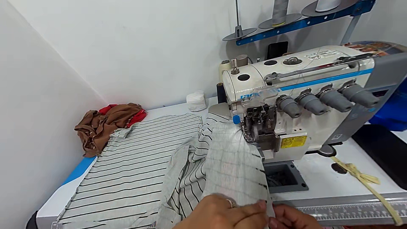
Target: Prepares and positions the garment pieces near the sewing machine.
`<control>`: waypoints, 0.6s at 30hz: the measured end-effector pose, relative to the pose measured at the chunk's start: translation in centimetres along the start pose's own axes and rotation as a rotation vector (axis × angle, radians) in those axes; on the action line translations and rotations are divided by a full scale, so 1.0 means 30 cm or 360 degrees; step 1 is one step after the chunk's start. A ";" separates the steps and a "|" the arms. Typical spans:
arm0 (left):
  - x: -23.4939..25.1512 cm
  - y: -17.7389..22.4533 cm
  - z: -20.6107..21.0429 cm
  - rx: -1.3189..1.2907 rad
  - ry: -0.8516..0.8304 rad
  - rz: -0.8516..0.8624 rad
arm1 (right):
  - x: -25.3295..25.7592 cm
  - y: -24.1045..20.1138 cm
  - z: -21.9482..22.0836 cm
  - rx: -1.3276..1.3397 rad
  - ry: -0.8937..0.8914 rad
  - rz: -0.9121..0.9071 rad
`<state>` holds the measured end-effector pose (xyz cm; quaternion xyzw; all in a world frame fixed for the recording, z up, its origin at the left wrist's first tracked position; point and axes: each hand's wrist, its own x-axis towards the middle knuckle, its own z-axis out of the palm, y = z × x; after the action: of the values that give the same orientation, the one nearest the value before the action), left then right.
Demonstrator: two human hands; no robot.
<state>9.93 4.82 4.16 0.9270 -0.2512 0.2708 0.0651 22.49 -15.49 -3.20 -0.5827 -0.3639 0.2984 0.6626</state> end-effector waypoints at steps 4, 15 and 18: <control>0.030 -0.027 0.005 0.0168 0.0064 -0.0076 | 0.053 -0.032 0.010 0.0012 0.0075 0.0004; 0.215 -0.039 0.074 0.0567 0.0342 -0.0516 | 0.197 -0.031 0.049 0.0215 0.0316 -0.0138; 0.238 -0.045 0.104 0.0708 0.0339 -0.0637 | 0.236 -0.025 0.058 0.0288 0.0337 -0.0174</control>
<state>17.27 2.12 5.35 0.9160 0.0097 0.3964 -0.0615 24.96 -8.83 -1.40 -0.5280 -0.2949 0.2303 0.7624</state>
